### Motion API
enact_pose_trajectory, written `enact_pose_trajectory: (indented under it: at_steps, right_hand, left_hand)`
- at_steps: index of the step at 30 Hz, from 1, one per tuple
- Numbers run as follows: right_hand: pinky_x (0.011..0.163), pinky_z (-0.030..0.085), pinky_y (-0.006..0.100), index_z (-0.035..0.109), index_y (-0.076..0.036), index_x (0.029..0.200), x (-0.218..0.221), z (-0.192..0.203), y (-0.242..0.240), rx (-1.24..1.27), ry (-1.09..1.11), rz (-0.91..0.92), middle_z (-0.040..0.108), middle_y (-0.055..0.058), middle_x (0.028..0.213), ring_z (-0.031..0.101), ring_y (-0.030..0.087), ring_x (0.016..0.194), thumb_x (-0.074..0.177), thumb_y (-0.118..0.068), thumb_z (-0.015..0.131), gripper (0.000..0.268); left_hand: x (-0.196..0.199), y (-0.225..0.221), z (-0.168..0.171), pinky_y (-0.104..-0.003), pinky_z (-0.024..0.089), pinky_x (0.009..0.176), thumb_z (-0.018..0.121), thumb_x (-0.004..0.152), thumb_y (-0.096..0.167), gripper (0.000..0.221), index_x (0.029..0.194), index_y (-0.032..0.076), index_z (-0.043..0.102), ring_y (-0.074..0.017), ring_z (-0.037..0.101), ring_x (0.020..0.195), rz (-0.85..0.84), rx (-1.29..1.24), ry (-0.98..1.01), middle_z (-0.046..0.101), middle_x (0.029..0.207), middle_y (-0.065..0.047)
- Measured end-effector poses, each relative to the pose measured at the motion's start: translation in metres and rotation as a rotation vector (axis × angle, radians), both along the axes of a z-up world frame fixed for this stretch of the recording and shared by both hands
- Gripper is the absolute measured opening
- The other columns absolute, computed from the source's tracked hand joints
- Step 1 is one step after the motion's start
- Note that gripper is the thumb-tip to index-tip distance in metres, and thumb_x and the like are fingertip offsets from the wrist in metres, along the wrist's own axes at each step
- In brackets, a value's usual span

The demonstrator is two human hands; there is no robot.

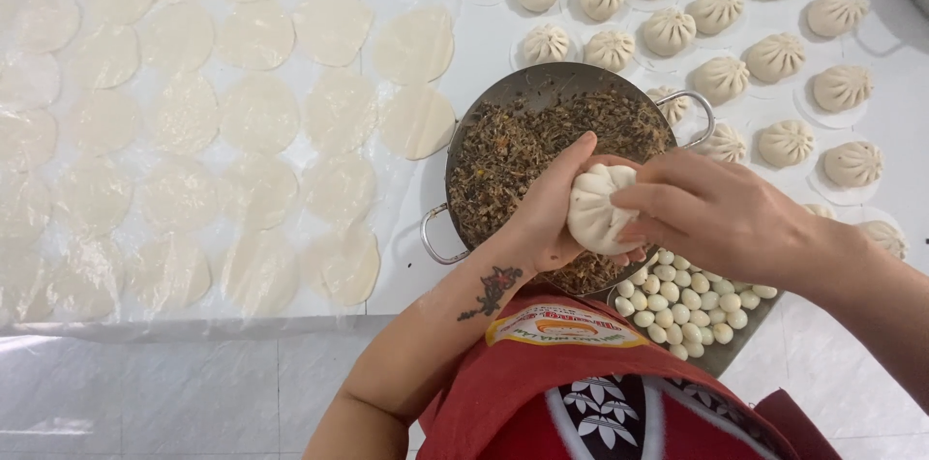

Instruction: Assembling steamed buns by placing meat filling and a small egg onto dough wrappers and pleating them to seal.

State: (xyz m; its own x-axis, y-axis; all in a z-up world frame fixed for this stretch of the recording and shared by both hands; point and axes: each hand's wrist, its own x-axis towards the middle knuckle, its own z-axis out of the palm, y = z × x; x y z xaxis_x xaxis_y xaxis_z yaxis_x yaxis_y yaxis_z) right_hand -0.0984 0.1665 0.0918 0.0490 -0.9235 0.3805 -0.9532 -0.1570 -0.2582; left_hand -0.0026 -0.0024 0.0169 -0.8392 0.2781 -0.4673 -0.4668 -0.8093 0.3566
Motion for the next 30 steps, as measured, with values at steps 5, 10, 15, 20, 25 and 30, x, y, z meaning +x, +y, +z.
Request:
enact_pose_trajectory:
  at_steps: [5, 10, 15, 20, 25, 30]
  right_hand:
    - [0.075, 0.061, 0.034, 0.065, 0.002, 0.098, 0.004, 0.003, 0.001, -0.026, -0.009, -0.118, 0.068, 0.015, 0.096, 0.070, 0.026, 0.084, 0.096, 0.000, 0.069, 0.005]
    - [0.056, 0.059, 0.034, 0.057, -0.005, 0.113, 0.002, 0.000, -0.003, 0.060, 0.051, -0.111, 0.063, 0.012, 0.096, 0.060, 0.020, 0.064, 0.097, -0.015, 0.071, 0.024]
    - [0.075, 0.059, 0.033, 0.061, -0.006, 0.095, 0.009, 0.011, -0.005, 0.108, -0.080, -0.092, 0.061, 0.009, 0.090, 0.066, 0.022, 0.081, 0.101, -0.014, 0.062, 0.009]
    - [0.066, 0.061, 0.035, 0.065, -0.007, 0.087, 0.024, -0.043, -0.004, -0.069, -0.176, -0.295, 0.068, 0.009, 0.090, 0.072, 0.028, 0.079, 0.095, -0.010, 0.068, 0.009]
    - [0.065, 0.059, 0.038, 0.074, -0.009, 0.094, 0.051, -0.080, -0.004, -0.278, -0.125, -0.583, 0.068, 0.008, 0.108, 0.068, 0.028, 0.079, 0.093, -0.018, 0.075, 0.010]
    - [0.076, 0.062, 0.038, 0.079, -0.008, 0.116, 0.063, -0.107, 0.051, -0.396, -0.473, -1.041, 0.072, 0.005, 0.104, 0.074, 0.023, 0.086, 0.099, -0.006, 0.074, 0.018]
  left_hand:
    - [0.005, 0.012, 0.000, -0.045, 0.062, 0.071, 0.039, 0.116, 0.046, 0.049, 0.118, 0.006, 0.067, -0.0275, 0.069, 0.085, 0.194, -0.048, 0.261, 0.069, 0.103, -0.015]
    - [0.000, 0.004, 0.004, -0.036, 0.061, 0.057, 0.035, 0.116, 0.046, 0.052, 0.107, 0.008, 0.070, -0.0209, 0.070, 0.071, 0.240, -0.223, 0.316, 0.072, 0.091, -0.011]
    - [-0.004, 0.008, -0.011, -0.058, 0.063, 0.072, 0.046, 0.114, 0.052, 0.050, 0.107, 0.008, 0.068, -0.0360, 0.071, 0.082, 0.007, 0.061, 0.077, 0.070, 0.096, -0.015]
    - [-0.004, 0.023, -0.069, -0.049, 0.063, 0.080, 0.055, 0.110, 0.049, 0.043, 0.111, 0.011, 0.074, -0.0293, 0.070, 0.089, 0.090, 0.271, -0.143, 0.073, 0.102, -0.016]
    - [-0.009, 0.021, -0.135, -0.055, 0.064, 0.079, 0.065, 0.105, 0.039, 0.038, 0.116, 0.006, 0.077, -0.0378, 0.073, 0.092, 0.212, 0.222, -0.253, 0.075, 0.113, -0.024]
    - [-0.007, 0.014, -0.094, -0.055, 0.063, 0.079, 0.064, 0.100, 0.040, 0.036, 0.120, 0.012, 0.073, -0.0444, 0.073, 0.100, 0.211, 0.208, -0.302, 0.074, 0.117, -0.026]
